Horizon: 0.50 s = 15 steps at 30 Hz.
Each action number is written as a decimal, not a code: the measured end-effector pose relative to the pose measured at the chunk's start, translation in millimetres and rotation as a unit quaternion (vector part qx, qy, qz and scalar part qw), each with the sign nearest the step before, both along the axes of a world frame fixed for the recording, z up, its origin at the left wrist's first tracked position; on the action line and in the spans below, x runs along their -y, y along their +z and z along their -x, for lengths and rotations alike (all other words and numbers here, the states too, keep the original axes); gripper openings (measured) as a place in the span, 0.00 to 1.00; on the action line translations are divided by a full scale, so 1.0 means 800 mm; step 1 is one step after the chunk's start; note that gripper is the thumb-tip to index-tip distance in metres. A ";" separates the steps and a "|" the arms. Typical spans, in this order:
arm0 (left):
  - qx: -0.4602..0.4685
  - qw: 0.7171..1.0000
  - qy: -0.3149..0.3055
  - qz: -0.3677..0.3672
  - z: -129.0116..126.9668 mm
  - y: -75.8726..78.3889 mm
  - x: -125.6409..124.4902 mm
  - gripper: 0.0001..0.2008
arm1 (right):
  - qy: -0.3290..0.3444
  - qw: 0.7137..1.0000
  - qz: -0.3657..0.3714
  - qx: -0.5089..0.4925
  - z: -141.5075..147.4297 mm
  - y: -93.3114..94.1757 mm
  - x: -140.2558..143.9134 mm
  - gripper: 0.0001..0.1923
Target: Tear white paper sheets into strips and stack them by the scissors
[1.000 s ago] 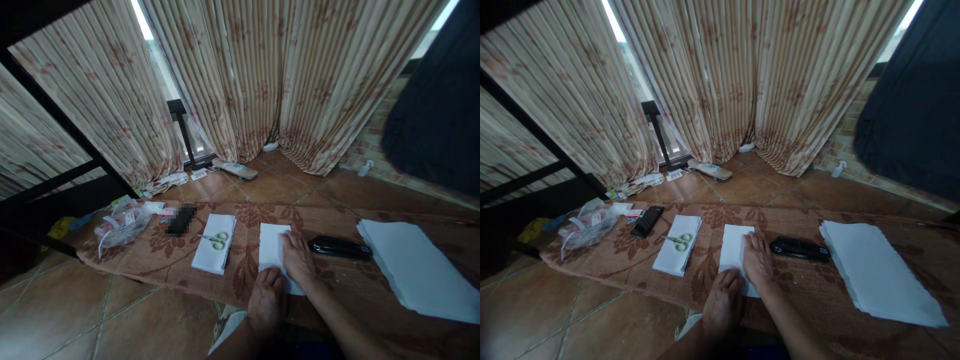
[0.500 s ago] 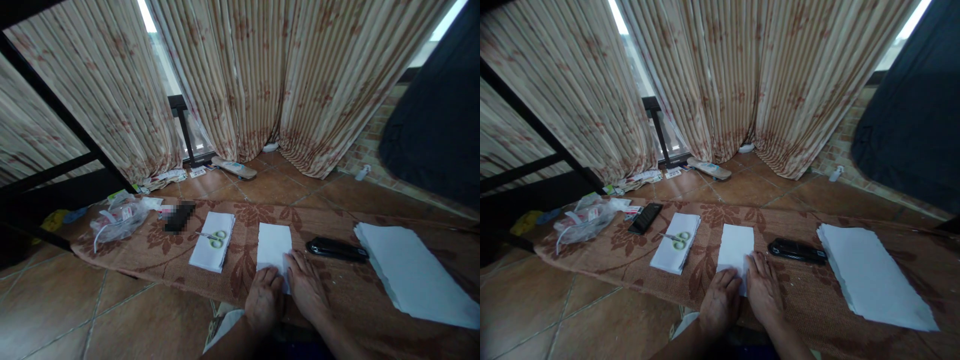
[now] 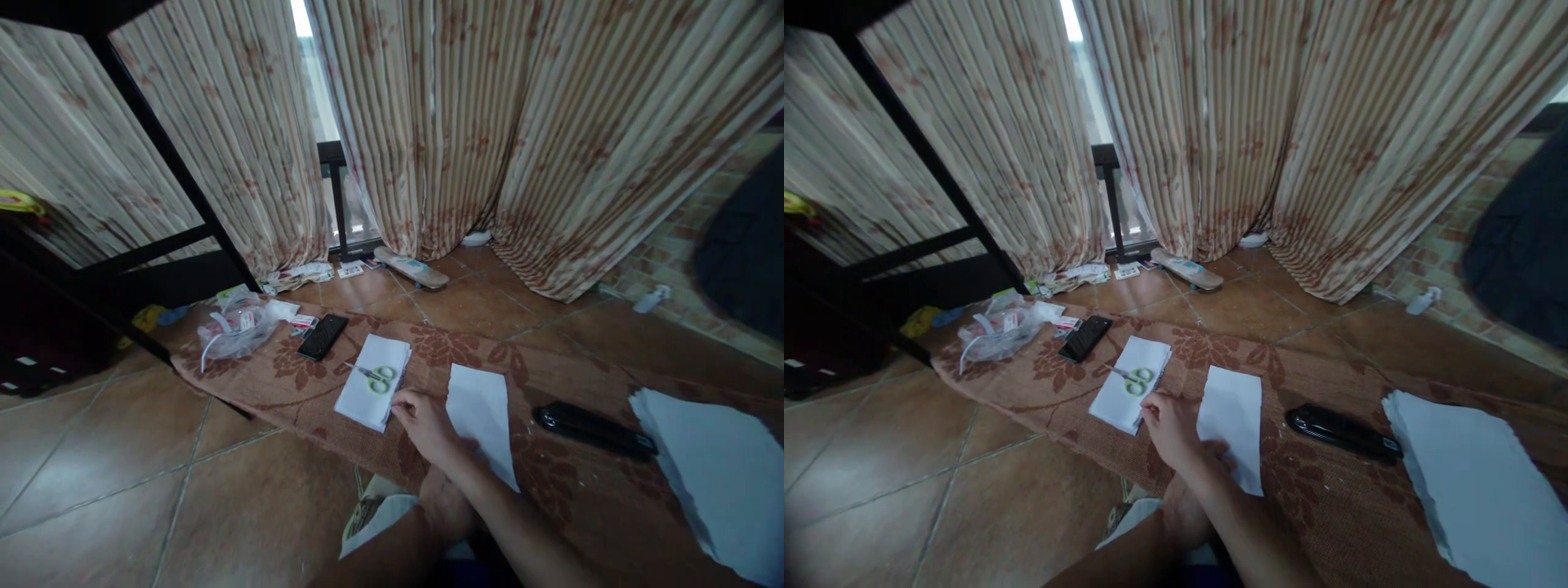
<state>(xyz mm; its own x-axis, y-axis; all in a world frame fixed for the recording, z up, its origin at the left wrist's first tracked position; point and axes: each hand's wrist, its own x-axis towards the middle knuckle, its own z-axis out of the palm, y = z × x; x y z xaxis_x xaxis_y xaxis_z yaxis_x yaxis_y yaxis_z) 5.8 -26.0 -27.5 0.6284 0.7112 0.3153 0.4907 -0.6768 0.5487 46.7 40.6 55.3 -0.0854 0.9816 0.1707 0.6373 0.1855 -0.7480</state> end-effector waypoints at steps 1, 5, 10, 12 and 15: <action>0.005 1.000 -0.007 -0.003 0.001 0.001 0.001 0.19 | 0.009 1.000 0.009 0.009 0.006 -0.005 -0.008 0.08; 0.013 1.000 -0.022 -0.013 0.002 0.010 0.004 0.19 | 0.035 0.999 0.024 0.027 0.016 -0.029 -0.024 0.09; 0.002 0.999 -0.032 0.011 0.001 0.007 0.004 0.18 | 0.052 0.997 0.034 0.040 0.014 -0.046 -0.029 0.09; 0.015 0.999 -0.031 0.012 0.001 0.004 0.005 0.18 | 0.056 0.997 0.037 0.043 0.014 -0.047 -0.030 0.09; 0.031 0.999 -0.032 0.011 0.001 0.002 0.005 0.20 | 0.063 0.996 0.039 0.045 0.013 -0.046 -0.029 0.09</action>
<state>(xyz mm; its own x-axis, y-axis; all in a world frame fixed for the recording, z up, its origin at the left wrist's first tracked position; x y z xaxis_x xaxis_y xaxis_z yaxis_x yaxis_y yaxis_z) 5.3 -30.2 -26.2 0.6518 0.6777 0.3403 0.4115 -0.6930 0.5919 36.2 63.5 18.3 -0.2194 0.9723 0.0810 0.6778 0.2116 -0.7042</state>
